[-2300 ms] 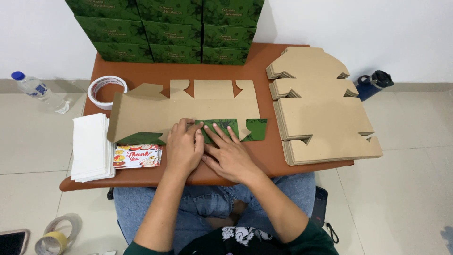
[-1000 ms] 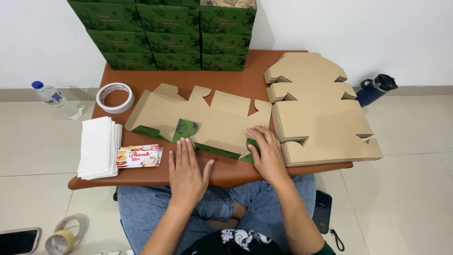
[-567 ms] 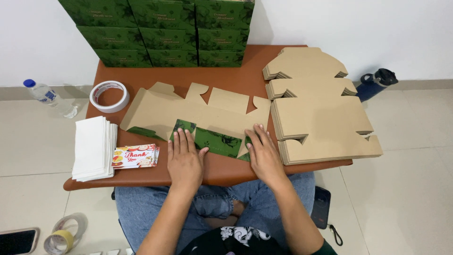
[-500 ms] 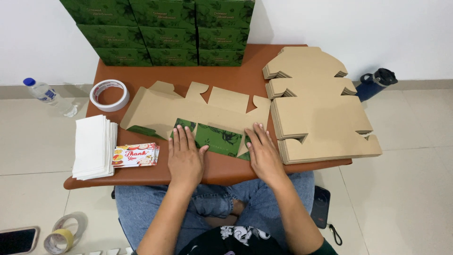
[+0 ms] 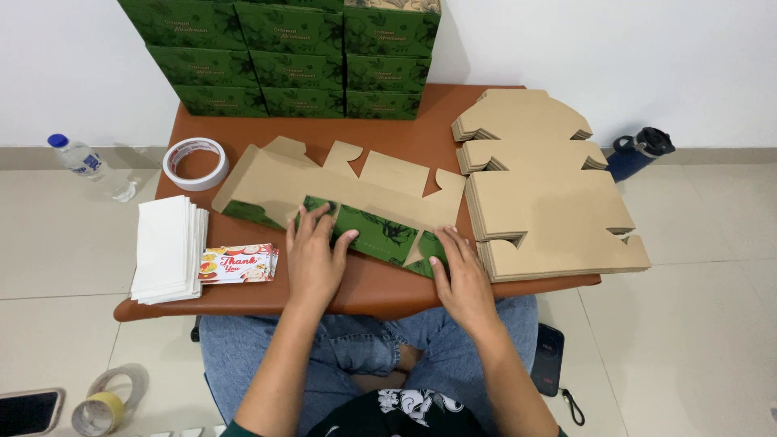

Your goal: Assembling a cardboard gift box by folding a flat template and applying a decorative sticker.

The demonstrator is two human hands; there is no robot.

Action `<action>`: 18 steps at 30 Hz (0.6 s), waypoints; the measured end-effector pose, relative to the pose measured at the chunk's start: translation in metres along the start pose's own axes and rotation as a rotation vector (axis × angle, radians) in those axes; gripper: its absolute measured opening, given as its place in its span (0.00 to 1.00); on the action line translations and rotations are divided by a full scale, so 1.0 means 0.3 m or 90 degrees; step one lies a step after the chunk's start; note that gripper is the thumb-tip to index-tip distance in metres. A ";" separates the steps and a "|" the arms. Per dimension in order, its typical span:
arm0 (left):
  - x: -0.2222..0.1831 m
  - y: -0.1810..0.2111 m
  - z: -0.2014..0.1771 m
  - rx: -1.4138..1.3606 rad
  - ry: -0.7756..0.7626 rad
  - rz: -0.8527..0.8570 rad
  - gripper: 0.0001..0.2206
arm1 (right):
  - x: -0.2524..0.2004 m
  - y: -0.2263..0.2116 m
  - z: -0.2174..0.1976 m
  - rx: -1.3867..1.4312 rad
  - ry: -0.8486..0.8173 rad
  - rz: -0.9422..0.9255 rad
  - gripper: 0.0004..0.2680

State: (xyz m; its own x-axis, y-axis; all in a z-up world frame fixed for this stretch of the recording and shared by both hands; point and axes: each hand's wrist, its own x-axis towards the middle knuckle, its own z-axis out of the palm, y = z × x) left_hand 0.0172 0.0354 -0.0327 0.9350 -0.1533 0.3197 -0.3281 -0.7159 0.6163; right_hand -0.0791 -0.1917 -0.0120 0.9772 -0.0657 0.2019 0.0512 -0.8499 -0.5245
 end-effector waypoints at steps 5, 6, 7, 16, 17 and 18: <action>0.072 0.064 -0.114 0.029 -0.023 0.077 0.15 | -0.031 -0.058 0.011 -0.014 -0.006 -0.013 0.18; 0.088 0.054 -0.118 0.041 -0.047 0.087 0.16 | -0.038 -0.067 0.017 -0.036 -0.006 -0.020 0.19; 0.102 0.010 -0.094 0.041 -0.047 0.088 0.16 | -0.048 -0.066 0.022 -0.036 -0.005 -0.020 0.19; 0.101 -0.077 -0.053 0.083 -0.149 0.024 0.14 | -0.098 -0.086 0.055 -0.145 0.013 -0.069 0.15; 0.099 -0.063 -0.061 0.087 -0.135 0.012 0.15 | -0.101 -0.093 0.062 -0.152 0.010 -0.088 0.15; 0.101 -0.048 -0.072 0.093 -0.120 0.002 0.17 | -0.101 -0.101 0.071 -0.159 0.008 -0.108 0.15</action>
State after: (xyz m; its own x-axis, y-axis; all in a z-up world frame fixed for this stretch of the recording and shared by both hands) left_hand 0.0474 0.0560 -0.0163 0.9472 -0.2699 0.1728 -0.3205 -0.8038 0.5013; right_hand -0.1059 -0.1528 -0.0197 0.9561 0.0837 0.2807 0.1605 -0.9513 -0.2633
